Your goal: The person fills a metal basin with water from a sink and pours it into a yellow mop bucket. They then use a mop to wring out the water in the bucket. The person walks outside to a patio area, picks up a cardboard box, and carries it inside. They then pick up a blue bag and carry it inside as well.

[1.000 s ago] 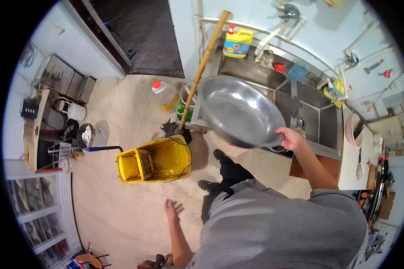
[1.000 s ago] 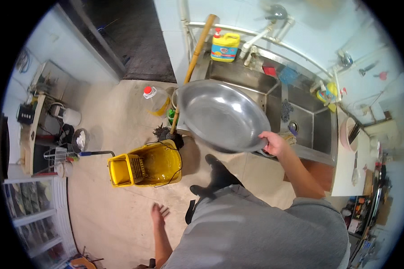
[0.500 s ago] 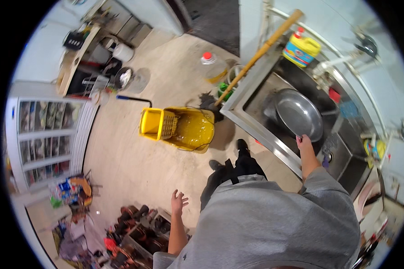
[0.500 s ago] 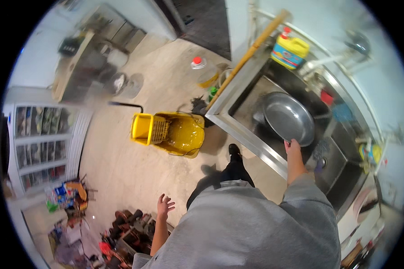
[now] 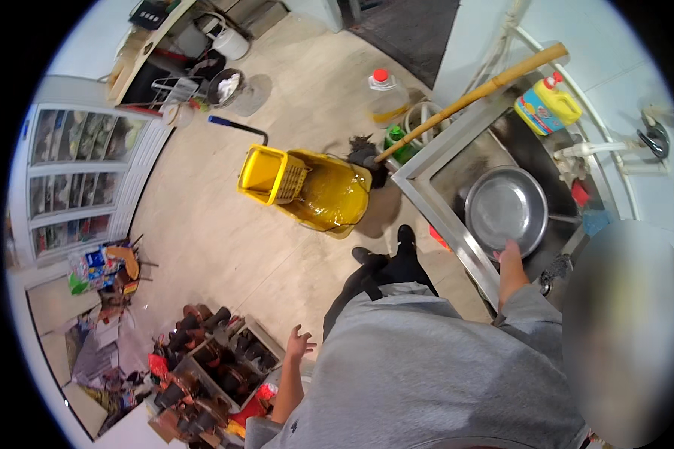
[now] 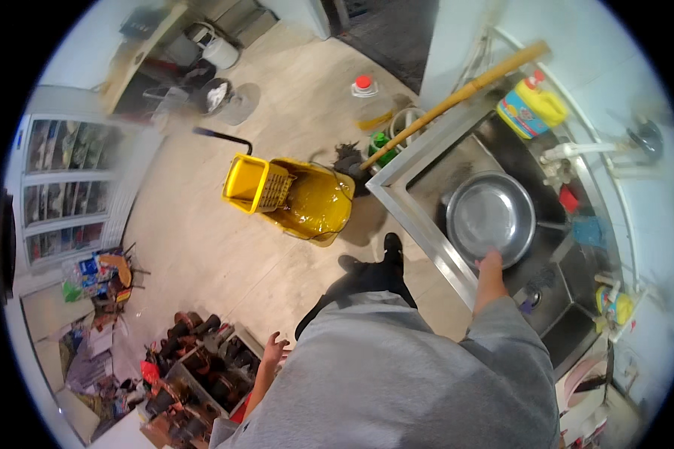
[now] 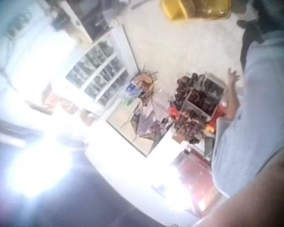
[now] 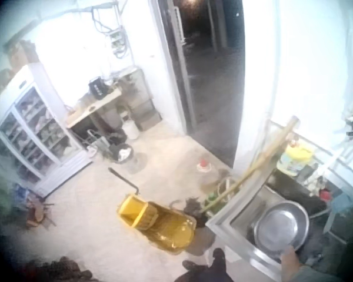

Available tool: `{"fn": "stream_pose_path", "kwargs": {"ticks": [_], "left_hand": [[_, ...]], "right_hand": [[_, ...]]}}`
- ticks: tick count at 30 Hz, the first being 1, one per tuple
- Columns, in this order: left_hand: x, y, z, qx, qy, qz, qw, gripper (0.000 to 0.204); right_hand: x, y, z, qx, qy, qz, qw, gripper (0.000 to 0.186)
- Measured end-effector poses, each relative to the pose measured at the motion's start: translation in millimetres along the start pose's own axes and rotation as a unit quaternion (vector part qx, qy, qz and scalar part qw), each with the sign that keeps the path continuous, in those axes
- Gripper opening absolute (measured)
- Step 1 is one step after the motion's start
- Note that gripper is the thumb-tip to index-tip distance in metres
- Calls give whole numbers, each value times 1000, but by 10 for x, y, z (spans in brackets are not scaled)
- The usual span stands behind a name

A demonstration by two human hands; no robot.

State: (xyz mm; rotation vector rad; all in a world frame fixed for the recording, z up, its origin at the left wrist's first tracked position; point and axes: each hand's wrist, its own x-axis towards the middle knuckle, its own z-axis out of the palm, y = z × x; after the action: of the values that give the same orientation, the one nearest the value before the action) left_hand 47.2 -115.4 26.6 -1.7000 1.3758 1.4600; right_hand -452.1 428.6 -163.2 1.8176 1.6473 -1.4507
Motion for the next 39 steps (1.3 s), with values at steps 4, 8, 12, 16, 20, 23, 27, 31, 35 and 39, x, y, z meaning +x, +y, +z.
{"fn": "stream_pose_path", "kwargs": {"ticks": [4,8,12,16,20,23,27,31,35,39], "left_hand": [[307,396,-26,-22,-27,44,998,57],[598,662,-244,-45,-20,99,994,56],[448,1101,-389,-83,27,100,991,51],[386,1027,-553,-113,66,101,986,45],[199,252,-424,-216,16,25,976,43],[16,243,-81,-133,5,-74,988,46],[-185,219,279,-163,9,-104,981,44],[-131,314,542,-216,48,-71,973,42],[26,849,583,-219,32,-5,975,40],[-25,628,696,-330,64,19,941,39]], "right_hand": [[-298,-427,370,-144,-58,-379,912,28],[-1634,-1428,1180,-84,-261,-446,852,28],[-2290,-2402,2078,11,-279,-432,858,32],[-1778,-3379,2687,48,-234,-457,857,43],[-1902,-3537,3227,89,-174,-321,927,66],[-1665,-3822,3269,67,-171,-281,942,68],[-1858,-3667,3422,80,-277,-361,887,50],[-2914,-2360,3863,2,-444,-442,779,30],[-4131,-1275,4610,-145,-529,-324,771,41],[-6054,-1161,4494,-287,-577,-439,626,44]]}}
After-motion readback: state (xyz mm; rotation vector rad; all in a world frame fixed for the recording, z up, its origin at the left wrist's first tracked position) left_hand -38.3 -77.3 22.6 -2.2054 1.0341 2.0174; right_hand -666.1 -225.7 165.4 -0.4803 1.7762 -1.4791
